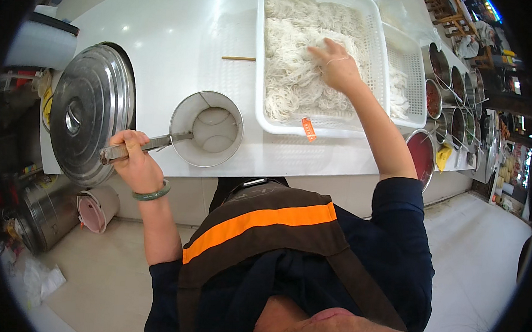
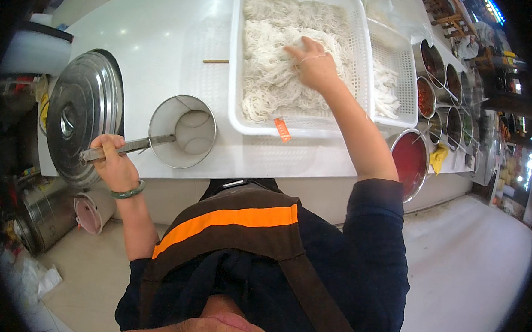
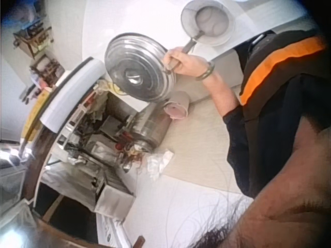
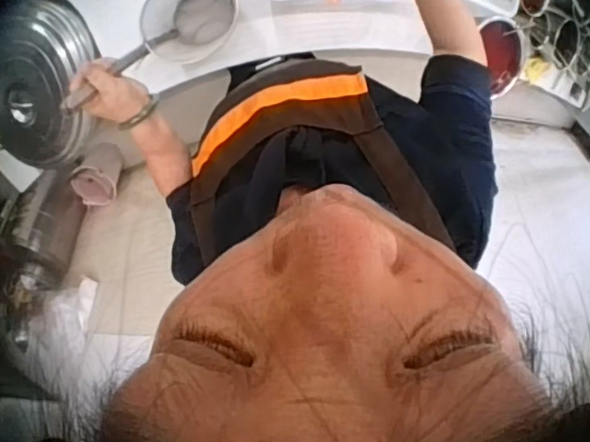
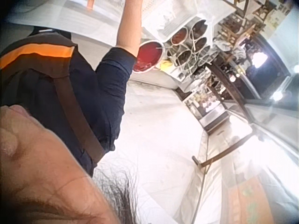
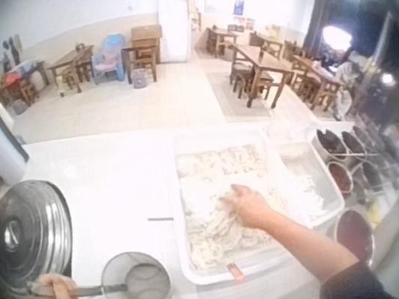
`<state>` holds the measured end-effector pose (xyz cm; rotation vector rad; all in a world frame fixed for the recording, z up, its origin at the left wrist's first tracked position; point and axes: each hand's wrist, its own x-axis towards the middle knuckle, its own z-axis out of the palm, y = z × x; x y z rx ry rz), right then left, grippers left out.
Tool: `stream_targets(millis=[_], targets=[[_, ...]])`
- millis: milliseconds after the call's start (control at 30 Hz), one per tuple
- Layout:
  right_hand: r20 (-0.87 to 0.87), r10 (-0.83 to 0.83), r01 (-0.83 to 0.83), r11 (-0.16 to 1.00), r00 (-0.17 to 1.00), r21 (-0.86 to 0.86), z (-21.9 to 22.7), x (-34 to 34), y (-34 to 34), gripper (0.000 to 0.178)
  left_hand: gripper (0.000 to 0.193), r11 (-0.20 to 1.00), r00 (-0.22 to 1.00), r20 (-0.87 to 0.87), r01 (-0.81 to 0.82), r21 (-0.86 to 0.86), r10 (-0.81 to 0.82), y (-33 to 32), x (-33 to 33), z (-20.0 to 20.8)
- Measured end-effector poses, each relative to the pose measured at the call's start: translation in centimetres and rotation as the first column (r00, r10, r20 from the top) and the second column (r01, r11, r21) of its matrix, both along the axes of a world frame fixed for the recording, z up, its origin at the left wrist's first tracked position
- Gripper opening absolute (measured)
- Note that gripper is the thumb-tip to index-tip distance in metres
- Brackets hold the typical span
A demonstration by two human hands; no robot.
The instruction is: The person assembles a noodle dish by adding chopped greens, sauces, and seasonings to a bowl, then places noodles into a strainer. The person uses chopsticks and a ladle to transfer ingredients from multiple containers on a commercial kitchen counter.
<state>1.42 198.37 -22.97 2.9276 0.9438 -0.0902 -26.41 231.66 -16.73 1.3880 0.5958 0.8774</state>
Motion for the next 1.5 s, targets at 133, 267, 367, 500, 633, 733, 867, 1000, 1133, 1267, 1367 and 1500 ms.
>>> stream_targets(millis=[133,267,367,500,633,733,867,1000,1133,1267,1367,1500], targets=[[0.026,0.111,-0.107,0.985,0.993,-0.135,0.2,-1.6,1.1,0.045,0.011,1.000,1.000,0.002,0.010,-0.009,-0.010,0.0,-0.2,-0.1],[-0.008,0.088,-0.089,0.987,0.996,-0.134,1.3,0.6,1.3,0.025,0.012,1.000,1.000,0.028,0.009,-0.016,-0.008,0.3,-0.2,-0.3],[-0.171,-0.008,0.023,0.996,0.985,0.085,4.4,2.6,0.0,0.029,0.014,1.000,0.999,0.049,0.005,-0.020,-0.004,0.5,-0.2,-0.4],[-0.533,-0.169,0.455,0.757,0.829,0.469,9.8,2.5,-1.5,0.035,0.014,1.000,0.999,0.038,0.023,0.006,-0.023,0.8,-0.2,0.2],[-0.479,0.017,0.376,0.596,0.878,0.710,16.8,1.3,-2.5,0.020,0.014,0.997,0.999,0.024,0.041,0.058,-0.042,1.0,0.1,1.6],[-0.312,0.051,0.230,0.566,0.949,0.792,21.7,0.5,-2.9,0.022,0.014,0.994,0.997,0.041,0.060,0.095,-0.064,1.1,0.6,2.6],[-0.127,0.012,0.089,0.645,0.992,0.759,25.2,0.5,-3.0,0.023,0.014,0.983,0.986,0.107,0.111,0.147,-0.128,1.0,1.2,3.8],[-0.157,0.059,0.067,0.718,0.986,0.693,24.0,0.5,-2.3,0.031,0.016,0.945,0.986,0.076,0.120,0.305,-0.149,0.7,2.3,5.2],[-0.096,0.063,0.011,0.782,0.993,0.623,20.8,-0.2,-1.6,0.027,0.017,0.920,0.978,0.074,0.158,0.358,-0.197,0.2,3.1,6.5],[-0.207,-0.034,0.155,0.782,0.978,0.604,18.5,-0.3,-1.1,0.027,0.015,0.879,0.976,0.007,0.194,0.435,-0.219,0.2,3.6,7.0],[-0.260,-0.038,0.203,0.735,0.965,0.646,17.5,-0.1,-0.7,0.026,0.016,0.916,0.980,0.021,0.177,0.361,-0.198,0.2,4.4,6.1],[0.028,0.059,-0.063,0.778,0.998,0.625,17.1,0.3,-0.7,0.027,0.018,0.945,0.986,0.076,0.121,0.303,-0.151,-0.3,5.8,4.3]])
